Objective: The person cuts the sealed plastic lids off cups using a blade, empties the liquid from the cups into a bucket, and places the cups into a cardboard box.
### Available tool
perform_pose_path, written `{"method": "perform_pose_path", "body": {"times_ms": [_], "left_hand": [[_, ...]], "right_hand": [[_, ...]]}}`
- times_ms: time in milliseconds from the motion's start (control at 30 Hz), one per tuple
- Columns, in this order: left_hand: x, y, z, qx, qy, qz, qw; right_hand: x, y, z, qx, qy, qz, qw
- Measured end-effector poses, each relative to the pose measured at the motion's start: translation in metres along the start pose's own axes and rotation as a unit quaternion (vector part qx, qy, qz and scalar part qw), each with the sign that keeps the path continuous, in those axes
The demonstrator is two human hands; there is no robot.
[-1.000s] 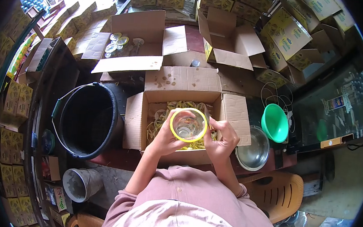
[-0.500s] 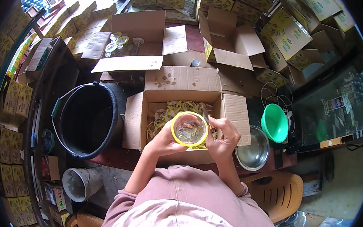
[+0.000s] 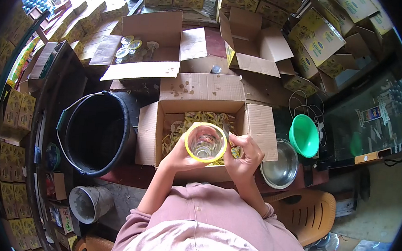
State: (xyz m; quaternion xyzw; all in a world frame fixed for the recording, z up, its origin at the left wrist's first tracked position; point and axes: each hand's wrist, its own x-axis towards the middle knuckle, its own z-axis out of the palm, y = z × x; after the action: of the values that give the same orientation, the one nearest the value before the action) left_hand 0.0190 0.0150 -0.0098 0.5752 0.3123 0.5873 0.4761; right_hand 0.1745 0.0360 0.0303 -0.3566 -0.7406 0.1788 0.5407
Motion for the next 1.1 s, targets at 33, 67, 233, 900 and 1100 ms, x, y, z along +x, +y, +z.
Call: {"method": "perform_pose_path", "body": {"times_ms": [33,67,233,900,1100], "left_hand": [[0.000,0.003,0.001,0.004,-0.008,-0.007,1.000],[-0.001,0.004,0.001,0.008,-0.017,-0.014,1.000],[0.000,-0.001,-0.002,0.016,-0.001,-0.001,1.000],[-0.006,-0.003,0.001,-0.087,0.010,-0.031,0.996],[-0.002,-0.010,0.001,-0.047,0.027,0.037,0.998]], "right_hand": [[0.001,0.001,0.000,0.001,0.002,-0.004,1.000],[0.001,0.002,0.000,0.009,-0.002,0.003,1.000],[0.001,0.006,-0.003,0.023,0.000,0.014,1.000],[-0.001,0.007,0.001,0.013,-0.016,-0.006,1.000],[-0.003,0.006,0.001,0.003,0.015,-0.006,1.000]]}}
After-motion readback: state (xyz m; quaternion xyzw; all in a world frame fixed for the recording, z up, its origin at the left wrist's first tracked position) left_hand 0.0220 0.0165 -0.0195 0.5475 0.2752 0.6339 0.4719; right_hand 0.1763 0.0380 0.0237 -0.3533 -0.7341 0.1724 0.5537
